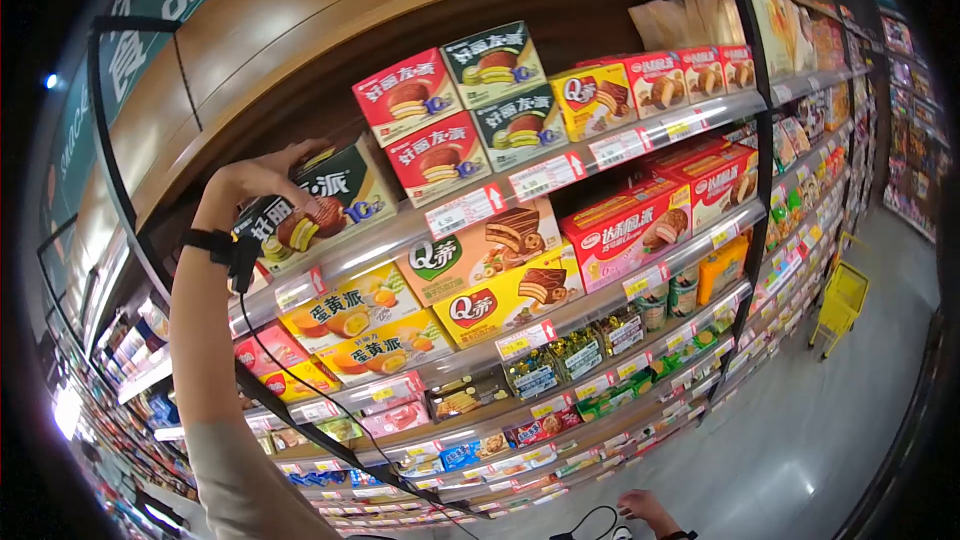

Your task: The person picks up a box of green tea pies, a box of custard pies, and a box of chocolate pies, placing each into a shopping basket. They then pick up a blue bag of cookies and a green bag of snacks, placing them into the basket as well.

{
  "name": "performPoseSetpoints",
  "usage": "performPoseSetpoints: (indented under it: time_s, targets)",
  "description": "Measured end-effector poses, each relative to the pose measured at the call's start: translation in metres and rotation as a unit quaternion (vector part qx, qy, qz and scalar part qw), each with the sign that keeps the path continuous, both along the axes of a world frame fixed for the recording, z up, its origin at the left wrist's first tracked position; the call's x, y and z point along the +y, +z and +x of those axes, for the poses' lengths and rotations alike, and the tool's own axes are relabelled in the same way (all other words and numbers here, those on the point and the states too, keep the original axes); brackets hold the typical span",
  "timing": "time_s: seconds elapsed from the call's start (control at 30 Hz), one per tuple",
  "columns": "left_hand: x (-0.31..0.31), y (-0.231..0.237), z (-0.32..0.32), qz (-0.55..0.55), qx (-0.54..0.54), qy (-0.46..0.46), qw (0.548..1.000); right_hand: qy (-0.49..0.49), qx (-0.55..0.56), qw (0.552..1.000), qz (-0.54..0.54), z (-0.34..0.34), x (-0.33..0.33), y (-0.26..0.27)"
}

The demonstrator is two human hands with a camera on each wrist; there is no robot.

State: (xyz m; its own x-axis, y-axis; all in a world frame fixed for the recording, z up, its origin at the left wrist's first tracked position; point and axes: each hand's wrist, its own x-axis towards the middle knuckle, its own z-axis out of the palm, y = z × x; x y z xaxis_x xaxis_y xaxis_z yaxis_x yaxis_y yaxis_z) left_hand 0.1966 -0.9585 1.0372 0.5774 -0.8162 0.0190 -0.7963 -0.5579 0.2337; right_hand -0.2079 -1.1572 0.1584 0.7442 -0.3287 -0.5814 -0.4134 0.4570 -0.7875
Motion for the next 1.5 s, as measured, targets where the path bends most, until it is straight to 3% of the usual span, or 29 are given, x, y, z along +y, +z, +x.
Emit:
performPoseSetpoints:
  time_s: [0.13,0.47,0.7,0.8,0.87,0.93,1.1,1.23,1.37,1.47,1.5]
  targets:
    - [-0.007,0.0,-0.014,-0.011,0.103,0.025,0.994,-0.007,0.012,1.0,0.019,0.001,0.012,0.004]
    - [-0.012,0.008,-0.019,-0.001,0.138,0.024,0.99,-0.008,0.011,1.0,0.009,0.018,0.013,-0.008]
    - [-0.001,0.006,0.001,0.026,0.107,-0.063,0.992,0.001,0.044,0.999,-0.014,0.03,0.012,-0.001]
    - [0.012,0.001,0.007,-0.1,0.244,-0.047,0.963,0.011,0.047,0.999,0.001,0.036,0.009,-0.01]
    - [0.018,0.008,0.016,-0.086,0.175,-0.009,0.981,0.015,0.047,0.999,0.009,0.044,0.008,-0.02]
    - [0.013,0.008,0.016,-0.088,0.159,0.104,0.978,0.01,0.031,0.999,0.021,0.05,0.008,-0.023]
    - [0.004,0.014,0.039,-0.003,0.004,0.093,0.996,0.014,0.014,0.999,0.034,0.066,0.006,-0.035]
    - [-0.005,0.025,0.064,0.078,-0.01,0.075,0.994,0.022,0.011,0.998,0.057,0.065,0.004,-0.045]
    - [-0.01,0.025,0.067,0.063,0.042,0.089,0.993,0.035,0.021,0.996,0.076,0.065,0.001,-0.063]
    - [-0.013,0.027,0.077,0.06,0.063,0.079,0.993,0.002,-0.004,1.0,0.008,0.055,0.01,-0.045]
    - [-0.013,0.028,0.076,0.062,0.06,0.074,0.993,-0.001,-0.004,0.999,0.036,0.054,0.007,-0.047]
